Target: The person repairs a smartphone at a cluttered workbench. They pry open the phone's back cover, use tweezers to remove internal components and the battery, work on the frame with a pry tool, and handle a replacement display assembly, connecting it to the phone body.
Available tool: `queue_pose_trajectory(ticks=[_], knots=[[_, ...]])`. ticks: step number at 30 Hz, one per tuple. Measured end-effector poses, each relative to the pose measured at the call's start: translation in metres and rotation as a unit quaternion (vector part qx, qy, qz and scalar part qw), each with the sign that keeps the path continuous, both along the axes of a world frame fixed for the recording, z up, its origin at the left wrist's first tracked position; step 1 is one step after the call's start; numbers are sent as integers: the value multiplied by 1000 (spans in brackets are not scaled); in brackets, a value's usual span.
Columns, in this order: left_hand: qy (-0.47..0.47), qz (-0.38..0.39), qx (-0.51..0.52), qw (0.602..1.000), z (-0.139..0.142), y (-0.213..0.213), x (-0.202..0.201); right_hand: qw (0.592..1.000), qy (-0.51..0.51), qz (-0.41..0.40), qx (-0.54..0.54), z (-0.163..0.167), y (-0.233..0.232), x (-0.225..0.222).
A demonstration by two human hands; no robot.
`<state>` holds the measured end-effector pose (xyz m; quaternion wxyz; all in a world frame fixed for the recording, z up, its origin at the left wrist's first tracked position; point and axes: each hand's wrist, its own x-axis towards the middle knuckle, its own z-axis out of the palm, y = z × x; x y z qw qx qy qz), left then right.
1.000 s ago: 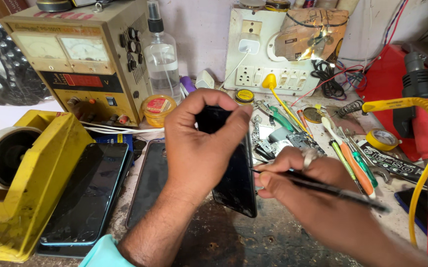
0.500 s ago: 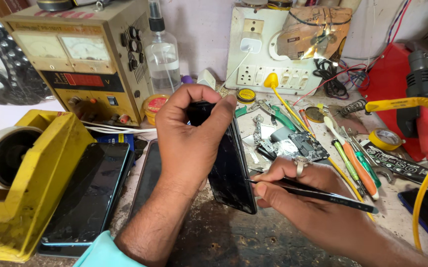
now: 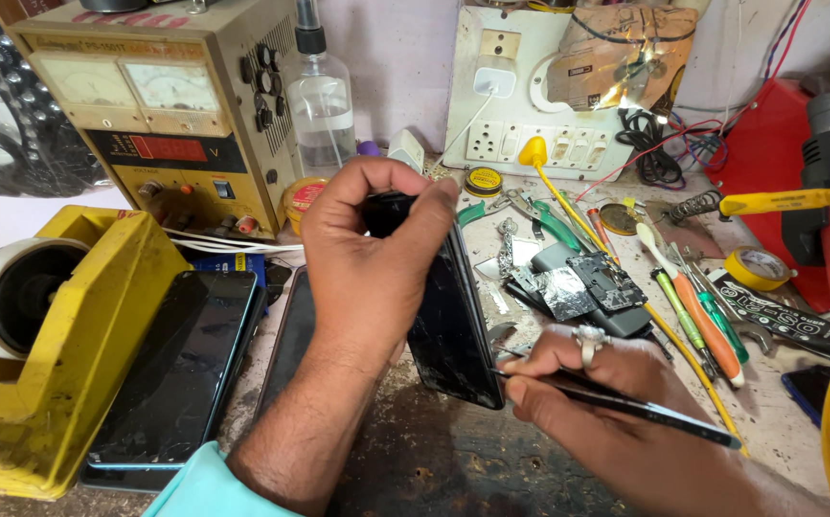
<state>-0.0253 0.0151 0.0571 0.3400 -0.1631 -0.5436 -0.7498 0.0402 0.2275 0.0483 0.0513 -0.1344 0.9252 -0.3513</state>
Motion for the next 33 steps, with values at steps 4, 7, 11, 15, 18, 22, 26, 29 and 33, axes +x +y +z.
queue_pose_trajectory(ticks=[4, 7, 11, 15, 18, 22, 26, 29, 33], knots=[[5, -15, 19, 1000, -1, -1, -5, 999, -29, -21, 28, 0, 0, 1], [-6, -28, 60, 998, -2, -3, -8, 999, -34, -9, 15, 0, -2, 1], [-7, -49, 86, 995, -3, -8, -13, 998, -62, -6, 5, 0, -3, -1], [-12, -45, 92, 995, -4, -11, -15, 992, -118, -30, -27, -2, -1, -3], [-16, -41, 92, 995, -3, -11, -15, 991, -113, 21, -68, -5, 3, -5], [-23, -45, 96, 994, -4, -11, -15, 980, -137, 30, -138, -14, 10, -9], [-26, -54, 119, 991, -7, -14, -19, 976, -166, -19, -140, -26, 14, -12], [-29, -44, 122, 991, -11, -15, -24, 960, -153, 12, -234, -32, 11, -12], [-52, -36, 157, 986, -15, -20, -30, 940, -82, 62, -326, -31, 1, -10]])
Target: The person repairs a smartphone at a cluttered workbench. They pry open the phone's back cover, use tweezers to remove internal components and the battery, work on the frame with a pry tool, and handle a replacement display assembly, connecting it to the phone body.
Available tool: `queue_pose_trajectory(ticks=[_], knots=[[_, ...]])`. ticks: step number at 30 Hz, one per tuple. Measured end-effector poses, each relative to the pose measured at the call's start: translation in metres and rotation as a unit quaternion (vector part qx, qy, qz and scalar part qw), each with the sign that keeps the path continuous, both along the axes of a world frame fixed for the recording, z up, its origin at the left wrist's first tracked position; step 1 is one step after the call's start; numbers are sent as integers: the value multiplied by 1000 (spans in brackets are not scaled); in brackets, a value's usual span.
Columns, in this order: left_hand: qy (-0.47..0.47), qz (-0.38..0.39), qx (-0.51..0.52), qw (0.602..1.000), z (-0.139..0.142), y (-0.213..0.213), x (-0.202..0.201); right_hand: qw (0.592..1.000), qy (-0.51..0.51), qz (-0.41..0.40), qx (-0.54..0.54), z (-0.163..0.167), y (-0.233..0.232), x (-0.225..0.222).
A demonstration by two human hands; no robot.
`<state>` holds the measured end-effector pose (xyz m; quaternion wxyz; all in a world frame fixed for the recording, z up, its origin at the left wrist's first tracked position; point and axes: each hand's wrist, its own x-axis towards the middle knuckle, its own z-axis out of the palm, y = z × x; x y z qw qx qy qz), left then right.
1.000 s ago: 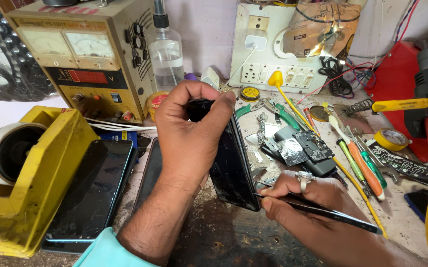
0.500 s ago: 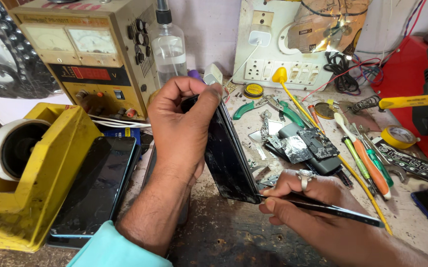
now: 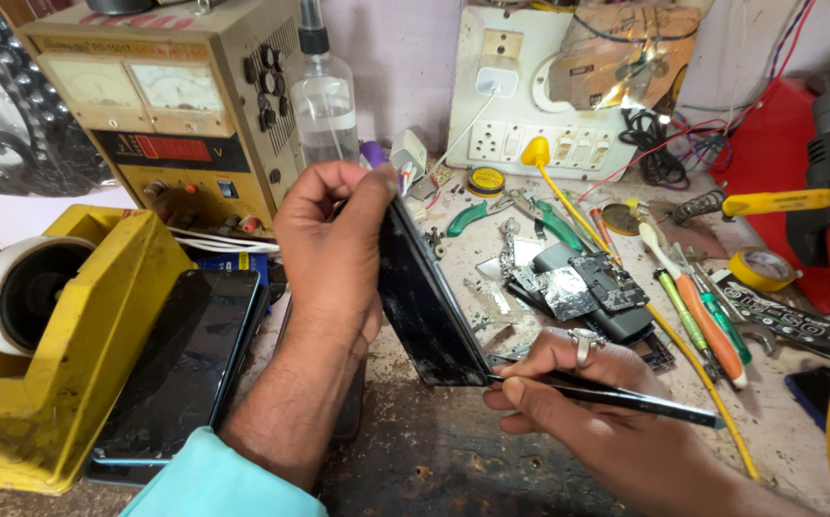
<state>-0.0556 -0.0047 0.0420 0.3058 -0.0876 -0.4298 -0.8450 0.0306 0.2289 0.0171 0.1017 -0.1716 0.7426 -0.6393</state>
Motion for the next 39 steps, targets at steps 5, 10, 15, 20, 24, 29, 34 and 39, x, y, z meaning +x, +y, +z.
queue_pose_trajectory(ticks=[5, 10, 15, 20, 24, 29, 34, 39], knots=[[-37, -27, 76, 996, -3, -2, -5, 996, -10, -63, 64, 15, 2, -1], [-55, -33, 57, 996, -9, 2, -6, 995, -44, -72, 44, 15, 6, -4], [-37, -8, 26, 999, -12, 3, -8, 994, -63, -78, 51, 12, 8, -5], [-18, -10, -1, 1000, -18, 3, -3, 997, -64, -36, 9, 21, 9, -6], [9, -39, -4, 999, -21, -1, -1, 995, -88, -39, -13, 22, 9, -9], [17, -40, -59, 997, -25, -14, 1, 999, -52, -13, 8, 18, 11, -10], [19, -24, -97, 995, -28, -20, 5, 1000, -5, 6, 27, 18, 8, -9], [49, 131, -258, 956, -29, -19, 19, 974, 136, -24, 180, 8, 5, 1]])
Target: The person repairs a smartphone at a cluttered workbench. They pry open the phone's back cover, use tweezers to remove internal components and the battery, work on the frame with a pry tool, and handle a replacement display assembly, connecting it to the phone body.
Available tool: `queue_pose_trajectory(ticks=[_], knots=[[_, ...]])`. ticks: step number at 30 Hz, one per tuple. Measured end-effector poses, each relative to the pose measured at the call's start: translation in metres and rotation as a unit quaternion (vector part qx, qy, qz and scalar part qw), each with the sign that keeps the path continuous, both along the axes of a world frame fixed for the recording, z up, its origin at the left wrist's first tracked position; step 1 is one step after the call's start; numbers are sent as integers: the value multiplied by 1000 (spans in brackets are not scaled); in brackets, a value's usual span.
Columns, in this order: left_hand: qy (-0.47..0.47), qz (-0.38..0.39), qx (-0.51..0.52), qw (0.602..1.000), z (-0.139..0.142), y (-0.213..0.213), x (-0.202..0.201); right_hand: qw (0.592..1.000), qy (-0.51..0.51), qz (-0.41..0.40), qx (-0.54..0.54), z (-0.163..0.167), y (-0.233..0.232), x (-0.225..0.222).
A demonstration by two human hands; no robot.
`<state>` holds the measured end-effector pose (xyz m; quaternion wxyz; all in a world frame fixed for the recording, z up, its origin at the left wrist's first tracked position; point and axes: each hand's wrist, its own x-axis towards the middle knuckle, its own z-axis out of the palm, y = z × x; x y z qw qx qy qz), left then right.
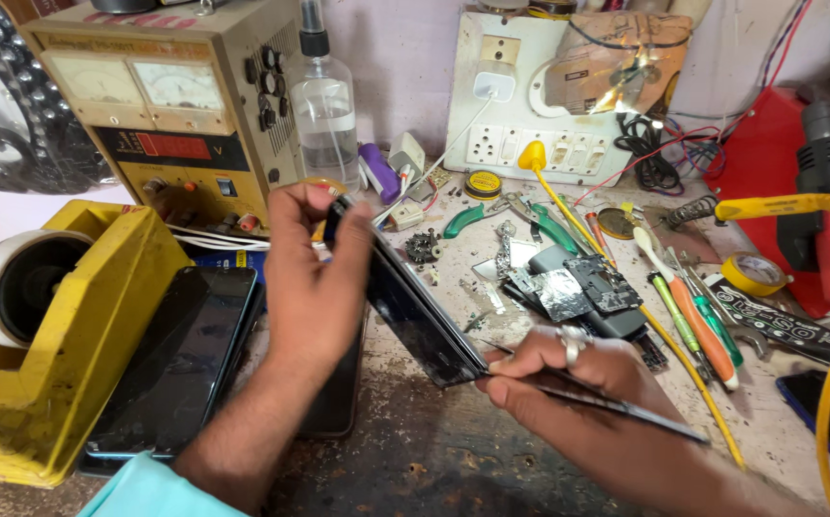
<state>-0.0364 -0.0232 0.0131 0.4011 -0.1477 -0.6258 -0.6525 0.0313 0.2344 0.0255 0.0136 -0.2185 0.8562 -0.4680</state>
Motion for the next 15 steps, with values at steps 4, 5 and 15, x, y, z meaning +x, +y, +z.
queue_pose_trajectory(ticks=[4, 5, 15], knots=[[-101, 86, -74, 988, 5, -6, 11, 1000, -22, 14, -17, -9, 3, -3], [-75, 79, -87, 990, 7, -6, 13, 999, 0, 26, -21, -9, 5, -4], [-151, 14, -327, 933, 22, -7, 29, 982, -175, -61, -26, 12, 27, -22]])
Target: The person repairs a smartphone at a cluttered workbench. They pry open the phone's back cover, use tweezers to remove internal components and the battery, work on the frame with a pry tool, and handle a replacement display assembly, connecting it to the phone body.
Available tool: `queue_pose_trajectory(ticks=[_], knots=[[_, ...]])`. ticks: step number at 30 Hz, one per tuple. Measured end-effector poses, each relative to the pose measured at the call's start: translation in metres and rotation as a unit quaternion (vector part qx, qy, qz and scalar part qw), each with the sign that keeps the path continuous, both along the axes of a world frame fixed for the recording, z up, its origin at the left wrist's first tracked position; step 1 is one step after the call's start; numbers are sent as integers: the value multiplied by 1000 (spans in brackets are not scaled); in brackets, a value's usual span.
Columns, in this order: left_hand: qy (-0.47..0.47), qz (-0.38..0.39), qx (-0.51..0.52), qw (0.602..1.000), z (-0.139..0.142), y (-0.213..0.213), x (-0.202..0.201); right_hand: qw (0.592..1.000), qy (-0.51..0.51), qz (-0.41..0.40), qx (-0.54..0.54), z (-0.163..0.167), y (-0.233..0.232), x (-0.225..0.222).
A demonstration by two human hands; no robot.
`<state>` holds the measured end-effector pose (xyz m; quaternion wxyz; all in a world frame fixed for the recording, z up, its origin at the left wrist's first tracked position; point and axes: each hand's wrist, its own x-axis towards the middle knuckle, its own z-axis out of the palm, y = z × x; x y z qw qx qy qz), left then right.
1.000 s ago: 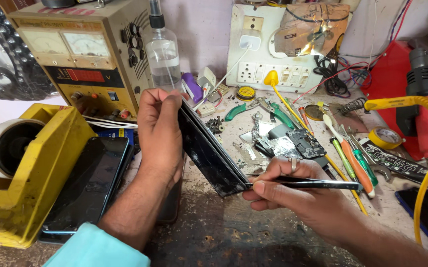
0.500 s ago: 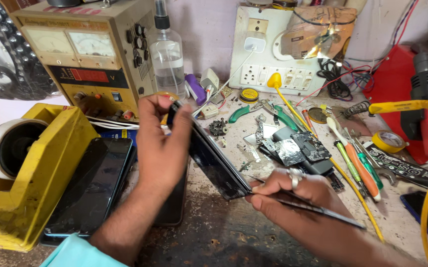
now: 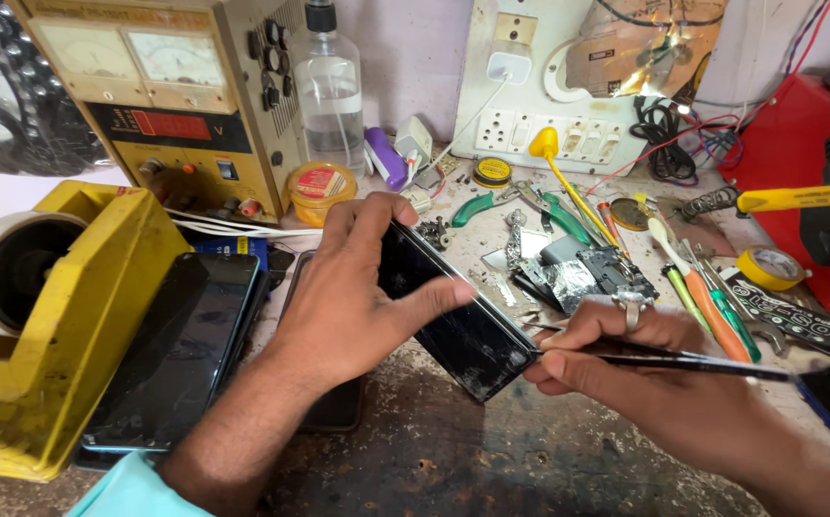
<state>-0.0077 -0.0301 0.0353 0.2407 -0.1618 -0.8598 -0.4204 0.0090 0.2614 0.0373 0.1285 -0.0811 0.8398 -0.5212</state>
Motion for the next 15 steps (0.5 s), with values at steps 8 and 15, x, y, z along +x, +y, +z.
queue_pose_trajectory(ticks=[8, 15], knots=[[115, -77, -202, 970, -3, 3, 3, 993, 19, 76, -90, -5, 9, -5], [153, -196, -219, 943, -6, 23, 19, 994, 1, 60, -94, -1, 11, -4]])
